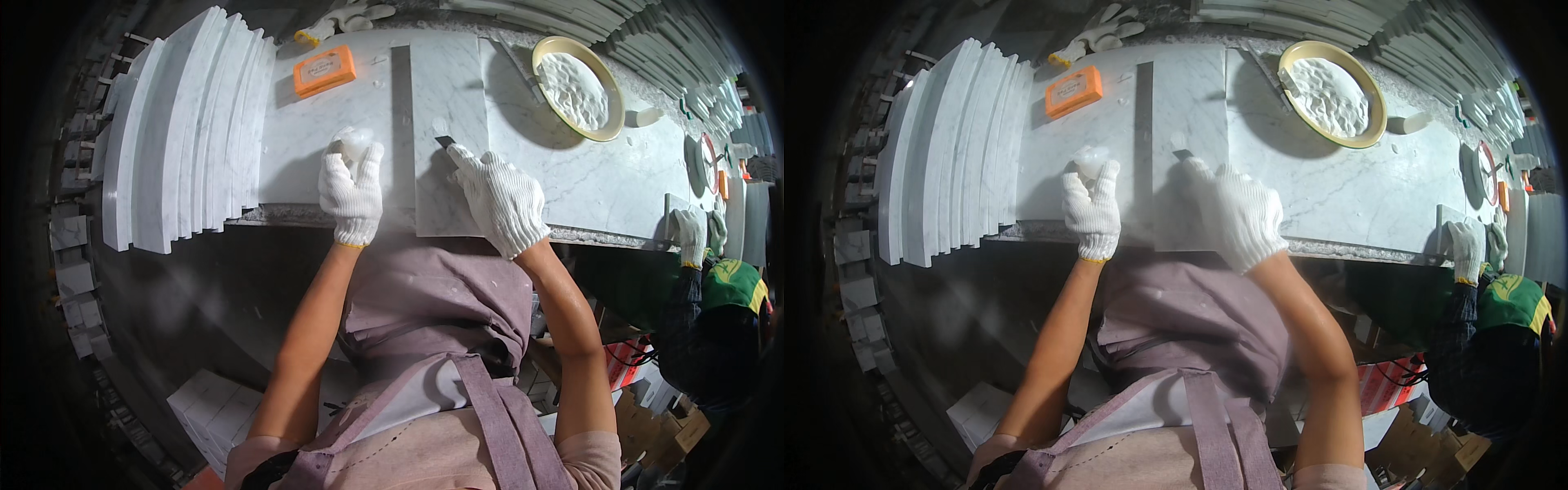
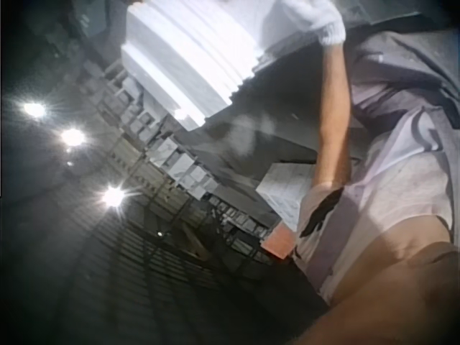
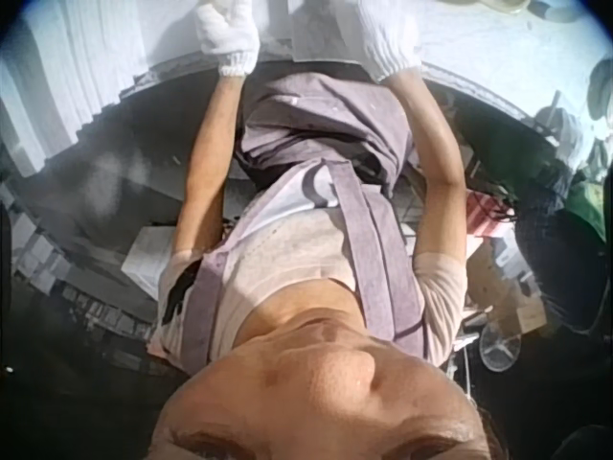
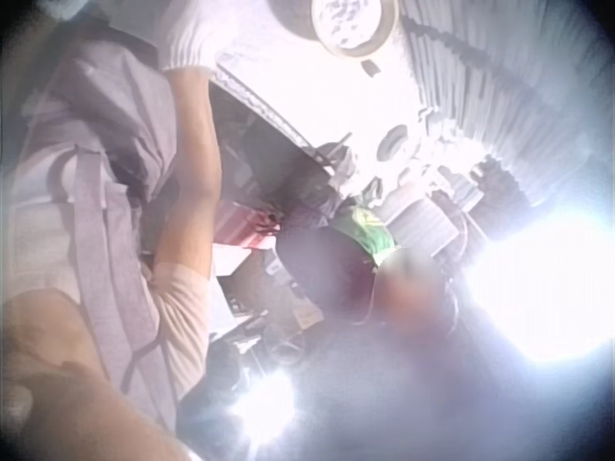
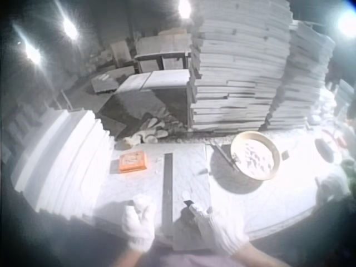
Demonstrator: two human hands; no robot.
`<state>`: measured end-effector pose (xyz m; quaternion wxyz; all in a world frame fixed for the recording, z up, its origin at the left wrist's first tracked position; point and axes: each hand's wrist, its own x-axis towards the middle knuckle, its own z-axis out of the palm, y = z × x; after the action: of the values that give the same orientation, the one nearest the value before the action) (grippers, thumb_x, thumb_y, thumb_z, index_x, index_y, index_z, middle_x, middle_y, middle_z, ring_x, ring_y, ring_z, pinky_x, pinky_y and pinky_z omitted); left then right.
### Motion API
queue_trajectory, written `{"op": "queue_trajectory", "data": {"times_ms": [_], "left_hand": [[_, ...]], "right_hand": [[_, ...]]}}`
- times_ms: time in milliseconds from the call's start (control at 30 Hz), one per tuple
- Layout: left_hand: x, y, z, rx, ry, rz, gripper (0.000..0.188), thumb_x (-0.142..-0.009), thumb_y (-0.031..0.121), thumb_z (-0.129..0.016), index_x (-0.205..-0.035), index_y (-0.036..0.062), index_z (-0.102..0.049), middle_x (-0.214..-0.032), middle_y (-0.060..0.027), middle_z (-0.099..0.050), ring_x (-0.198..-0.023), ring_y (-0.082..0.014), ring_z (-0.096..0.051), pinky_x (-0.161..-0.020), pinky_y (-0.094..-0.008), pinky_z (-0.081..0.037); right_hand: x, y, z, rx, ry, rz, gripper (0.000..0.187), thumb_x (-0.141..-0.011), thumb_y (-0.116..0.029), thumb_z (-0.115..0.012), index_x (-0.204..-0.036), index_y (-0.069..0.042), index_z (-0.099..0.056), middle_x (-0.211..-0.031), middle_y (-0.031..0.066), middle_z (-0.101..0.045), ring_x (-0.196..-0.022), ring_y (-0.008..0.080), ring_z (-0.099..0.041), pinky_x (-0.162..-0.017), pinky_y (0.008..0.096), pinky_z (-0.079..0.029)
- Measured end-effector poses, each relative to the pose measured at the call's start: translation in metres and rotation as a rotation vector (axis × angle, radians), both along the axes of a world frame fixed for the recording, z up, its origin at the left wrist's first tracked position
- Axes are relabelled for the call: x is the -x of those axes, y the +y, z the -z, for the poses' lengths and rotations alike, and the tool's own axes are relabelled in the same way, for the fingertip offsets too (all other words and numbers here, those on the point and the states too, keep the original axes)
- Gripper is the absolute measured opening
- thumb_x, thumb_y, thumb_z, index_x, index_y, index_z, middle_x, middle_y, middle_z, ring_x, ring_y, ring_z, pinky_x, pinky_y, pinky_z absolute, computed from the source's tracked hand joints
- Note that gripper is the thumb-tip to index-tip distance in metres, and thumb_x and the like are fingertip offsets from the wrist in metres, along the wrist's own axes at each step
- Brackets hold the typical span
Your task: The person scrapes the surface of white rectangular tiles with a metal scraper while wearing white gloves. They repeatedly dip the scraper into a bowl of white powder and continue scraping multiple tiles on a workbench. The person occasionally wipes the tile surface with their gloved hand and stacks finished tiles to the side.
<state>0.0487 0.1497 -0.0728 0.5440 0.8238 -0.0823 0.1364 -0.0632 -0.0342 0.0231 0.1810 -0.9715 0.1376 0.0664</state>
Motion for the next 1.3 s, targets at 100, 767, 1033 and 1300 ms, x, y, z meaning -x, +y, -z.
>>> {"op": "queue_trajectory", "data": {"times_ms": [100, 767, 1033, 1300], "left_hand": [[0.0, -0.001, -0.001, -0.06, -0.019, -0.014, 0.046, -0.088, 0.018, -0.086, -0.127, 0.0028, -0.068, -0.119, -0.0144, -0.073, -0.105, -0.0287, -0.071, -0.093, -0.0399, -0.057], [-0.01, 0.01, -0.008, -0.125, 0.054, 0.1, 0.046, -0.093, 0.022, -0.082, -0.131, 0.0025, -0.065, -0.114, -0.0162, -0.075, -0.104, -0.0284, -0.073, -0.092, -0.0401, -0.057], [-0.031, 0.01, -0.02, -0.617, -0.453, 0.289, 0.057, -0.084, 0.013, -0.086, -0.137, 0.0157, -0.067, -0.117, -0.0087, -0.072, -0.111, -0.0311, -0.068, -0.1, -0.0449, -0.054], [-0.041, -0.001, -0.033, -0.864, -0.805, 0.29, 0.06, -0.067, 0.013, -0.089, -0.125, 0.0178, -0.074, -0.108, -0.0038, -0.069, -0.104, -0.0281, -0.068, -0.1, -0.0463, -0.054]], "right_hand": [[0.006, 0.001, -0.001, -0.069, -0.056, 0.036, 0.04, -0.102, -0.024, -0.061, -0.141, -0.022, -0.067, -0.098, 0.0158, -0.073, -0.08, 0.0366, -0.073, -0.071, 0.0464, -0.058], [0.041, -0.014, 0.022, -0.209, -0.26, 0.133, 0.046, -0.101, -0.026, -0.06, -0.146, -0.032, -0.06, -0.099, 0.0184, -0.07, -0.087, 0.0364, -0.072, -0.075, 0.0466, -0.058], [0.062, -0.044, 0.081, -0.145, -0.715, 0.279, 0.05, -0.095, -0.013, -0.07, -0.143, -0.022, -0.066, -0.094, 0.013, -0.069, -0.084, 0.0319, -0.069, -0.074, 0.0432, -0.057], [0.061, -0.043, 0.097, -0.027, -0.784, 0.32, 0.047, -0.091, -0.017, -0.075, -0.137, -0.025, -0.07, -0.088, 0.0101, -0.069, -0.077, 0.0301, -0.069, -0.068, 0.0433, -0.057]]}}
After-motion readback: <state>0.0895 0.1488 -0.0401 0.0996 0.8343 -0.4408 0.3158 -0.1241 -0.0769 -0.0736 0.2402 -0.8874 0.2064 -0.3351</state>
